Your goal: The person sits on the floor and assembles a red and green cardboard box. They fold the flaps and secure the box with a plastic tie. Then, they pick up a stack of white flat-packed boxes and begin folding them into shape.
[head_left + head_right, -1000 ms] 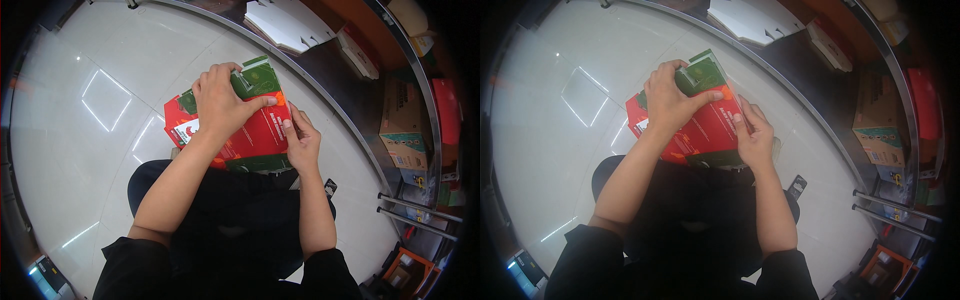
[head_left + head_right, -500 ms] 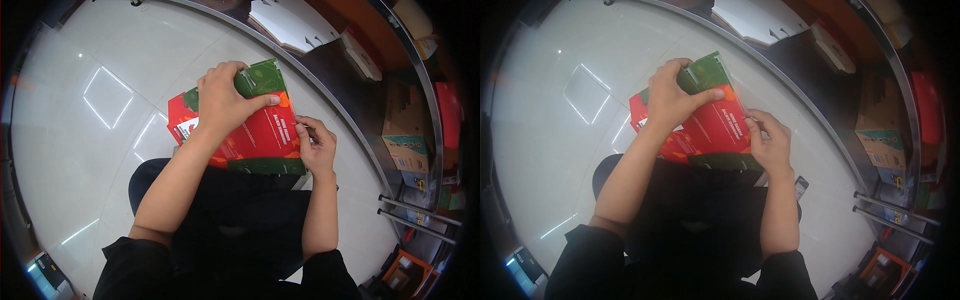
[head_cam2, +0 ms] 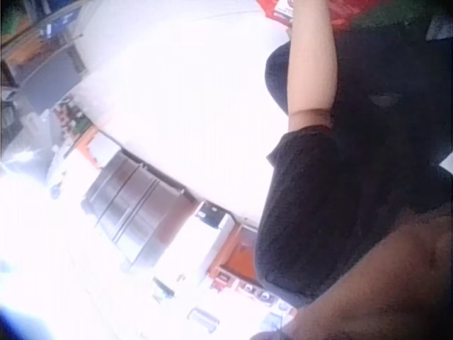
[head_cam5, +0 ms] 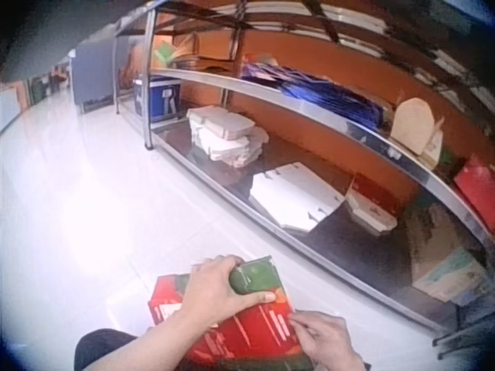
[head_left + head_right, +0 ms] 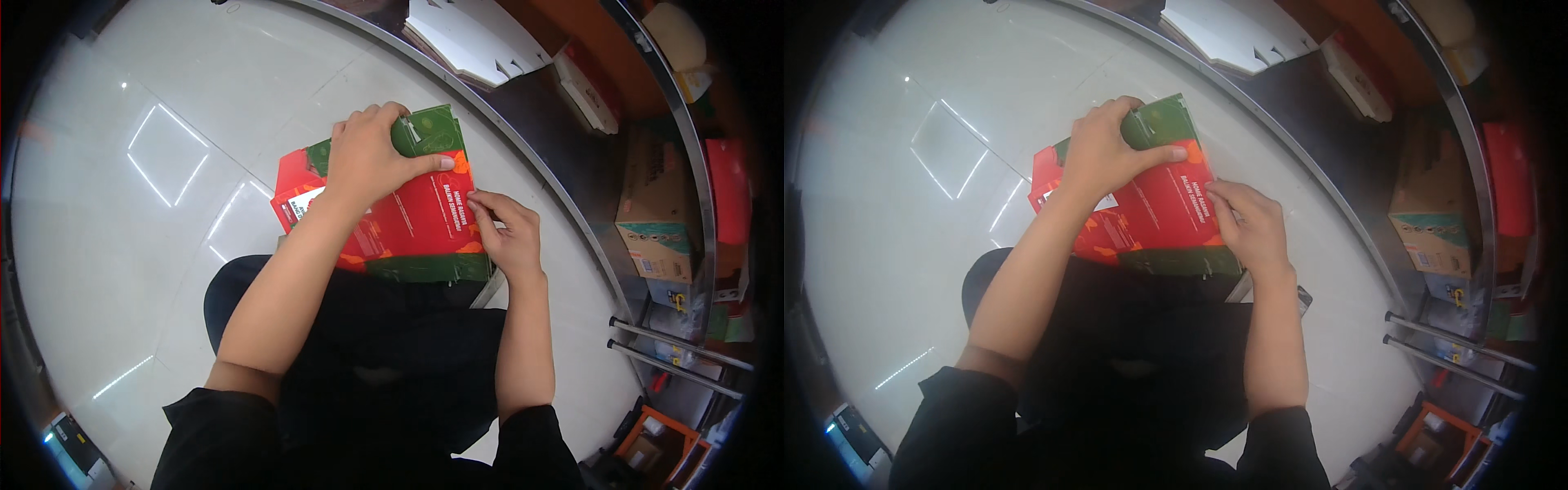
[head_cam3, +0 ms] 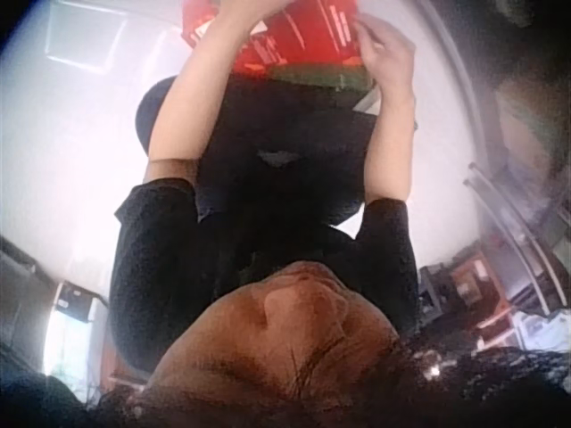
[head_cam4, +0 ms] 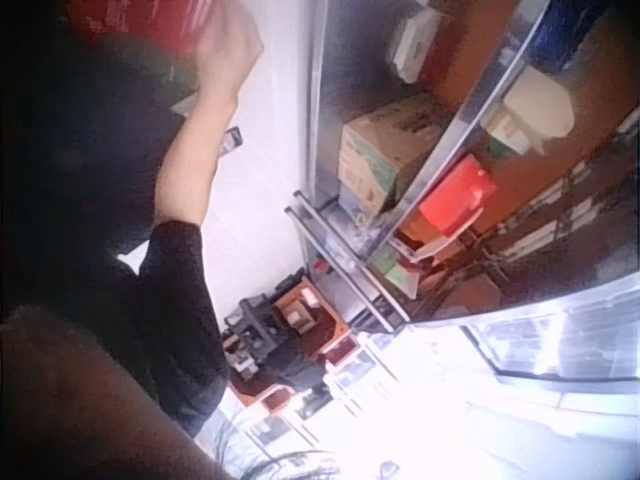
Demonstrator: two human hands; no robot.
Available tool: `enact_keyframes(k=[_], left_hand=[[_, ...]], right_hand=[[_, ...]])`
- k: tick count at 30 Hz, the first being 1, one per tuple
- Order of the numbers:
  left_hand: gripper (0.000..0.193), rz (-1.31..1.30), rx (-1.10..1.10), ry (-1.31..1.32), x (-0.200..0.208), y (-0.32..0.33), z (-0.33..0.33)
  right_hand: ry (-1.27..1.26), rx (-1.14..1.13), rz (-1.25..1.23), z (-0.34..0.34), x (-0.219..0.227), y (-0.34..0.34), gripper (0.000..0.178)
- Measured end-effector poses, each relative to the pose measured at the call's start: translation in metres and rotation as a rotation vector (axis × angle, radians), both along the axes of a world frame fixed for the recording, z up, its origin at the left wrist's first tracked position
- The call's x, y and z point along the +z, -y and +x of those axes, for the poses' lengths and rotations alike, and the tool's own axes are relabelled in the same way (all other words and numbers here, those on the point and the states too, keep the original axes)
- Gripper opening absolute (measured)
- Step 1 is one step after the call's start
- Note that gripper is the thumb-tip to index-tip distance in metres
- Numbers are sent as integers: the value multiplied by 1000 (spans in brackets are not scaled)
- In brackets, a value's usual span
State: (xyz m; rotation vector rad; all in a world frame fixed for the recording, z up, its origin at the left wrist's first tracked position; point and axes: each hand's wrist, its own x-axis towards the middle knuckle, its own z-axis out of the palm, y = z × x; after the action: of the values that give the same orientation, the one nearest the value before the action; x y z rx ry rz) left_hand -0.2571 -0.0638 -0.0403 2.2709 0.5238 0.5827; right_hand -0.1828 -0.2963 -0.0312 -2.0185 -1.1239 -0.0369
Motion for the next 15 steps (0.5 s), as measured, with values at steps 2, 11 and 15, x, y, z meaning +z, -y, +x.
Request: enact_keyframes(k=[2, 11, 15], left_hand=[[87, 1, -24, -39, -9, -4, 6], [83, 26, -72, -117, -32, -8, 14], [79, 5, -70, -108, -35, -11, 11]], right_hand=[[37, 38, -59, 5, -1, -1, 12], [266, 78, -192, 26, -38, -2, 13], [274, 80, -104, 30, -55, -9, 13]])
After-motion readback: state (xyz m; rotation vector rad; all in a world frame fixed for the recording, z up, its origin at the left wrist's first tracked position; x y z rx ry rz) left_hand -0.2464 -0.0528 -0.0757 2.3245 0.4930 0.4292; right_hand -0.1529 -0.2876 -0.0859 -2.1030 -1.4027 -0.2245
